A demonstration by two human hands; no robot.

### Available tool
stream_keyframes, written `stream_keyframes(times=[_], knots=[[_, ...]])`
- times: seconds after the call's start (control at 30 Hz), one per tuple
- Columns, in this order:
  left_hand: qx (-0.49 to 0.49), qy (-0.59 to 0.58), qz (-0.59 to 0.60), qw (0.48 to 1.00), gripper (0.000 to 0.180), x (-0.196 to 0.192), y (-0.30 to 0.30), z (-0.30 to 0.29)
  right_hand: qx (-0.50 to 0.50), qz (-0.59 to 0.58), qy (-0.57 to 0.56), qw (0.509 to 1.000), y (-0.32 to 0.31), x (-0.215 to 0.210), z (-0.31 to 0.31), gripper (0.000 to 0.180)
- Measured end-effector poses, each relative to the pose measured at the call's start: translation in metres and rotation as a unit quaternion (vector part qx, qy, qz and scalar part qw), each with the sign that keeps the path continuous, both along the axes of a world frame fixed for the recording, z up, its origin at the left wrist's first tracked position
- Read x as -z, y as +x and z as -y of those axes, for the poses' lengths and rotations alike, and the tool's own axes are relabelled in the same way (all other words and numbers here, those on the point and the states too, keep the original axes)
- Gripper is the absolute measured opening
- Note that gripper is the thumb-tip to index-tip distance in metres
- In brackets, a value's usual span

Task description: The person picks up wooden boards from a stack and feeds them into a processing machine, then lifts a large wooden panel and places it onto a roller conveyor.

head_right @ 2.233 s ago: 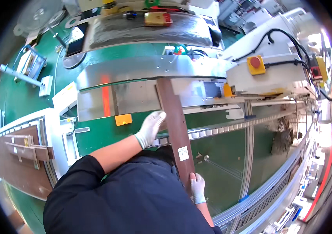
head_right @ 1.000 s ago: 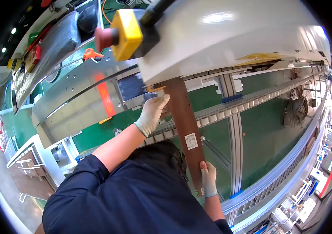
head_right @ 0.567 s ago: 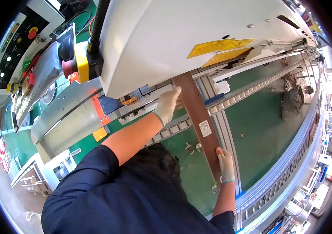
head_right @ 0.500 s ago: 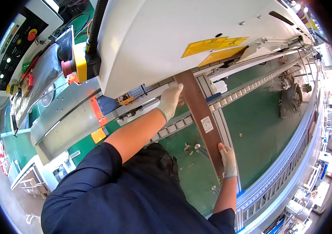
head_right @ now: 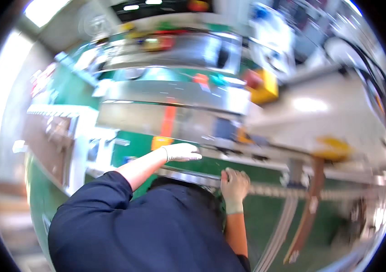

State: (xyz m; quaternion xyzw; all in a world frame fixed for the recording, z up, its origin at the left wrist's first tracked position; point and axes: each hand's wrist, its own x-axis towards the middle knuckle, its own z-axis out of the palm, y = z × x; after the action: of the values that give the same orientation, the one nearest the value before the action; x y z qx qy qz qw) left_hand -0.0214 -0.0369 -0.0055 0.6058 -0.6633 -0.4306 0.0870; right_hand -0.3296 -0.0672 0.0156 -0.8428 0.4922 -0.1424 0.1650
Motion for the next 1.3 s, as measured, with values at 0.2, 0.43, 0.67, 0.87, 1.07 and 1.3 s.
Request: stream_keyframes(times=[0.2, 0.43, 0.67, 0.87, 1.07, 1.3], knots=[[-0.309, 0.08, 0.2, 0.926, 0.052, -0.062, 0.207, -0.165, -0.278, -0.056, 0.092, 0.954, 0.127, -0.031, -0.048, 0.042], [-0.746, 0.001, 0.05, 0.664, 0.051, 0.083, 0.284, -0.419, -0.438, -0.055, 0.095, 0.892, 0.217, -0.03, -0.085, 0.062], [-0.913, -0.104, 0.032, 0.393, 0.037, 0.154, 0.347, -0.583, -0.427, -0.127, 0.106, 0.889, 0.313, -0.025, -0.135, 0.062], [-0.883, -0.062, 0.193, 0.423, 0.056, 0.056, 0.503, -0.624, -0.4, -0.148, 0.142, 0.893, 0.352, -0.02, -0.16, 0.058], [-0.769, 0.173, 0.289, 0.544, 0.082, 0.008, 0.613, -0.622, -0.349, -0.196, 0.129, 0.907, 0.369, -0.032, -0.174, 0.055], [-0.705, 0.226, 0.285, 0.609, 0.104, 0.039, 0.66, -0.624, -0.326, -0.212, 0.137, 0.911, 0.376, -0.031, -0.176, 0.056]])
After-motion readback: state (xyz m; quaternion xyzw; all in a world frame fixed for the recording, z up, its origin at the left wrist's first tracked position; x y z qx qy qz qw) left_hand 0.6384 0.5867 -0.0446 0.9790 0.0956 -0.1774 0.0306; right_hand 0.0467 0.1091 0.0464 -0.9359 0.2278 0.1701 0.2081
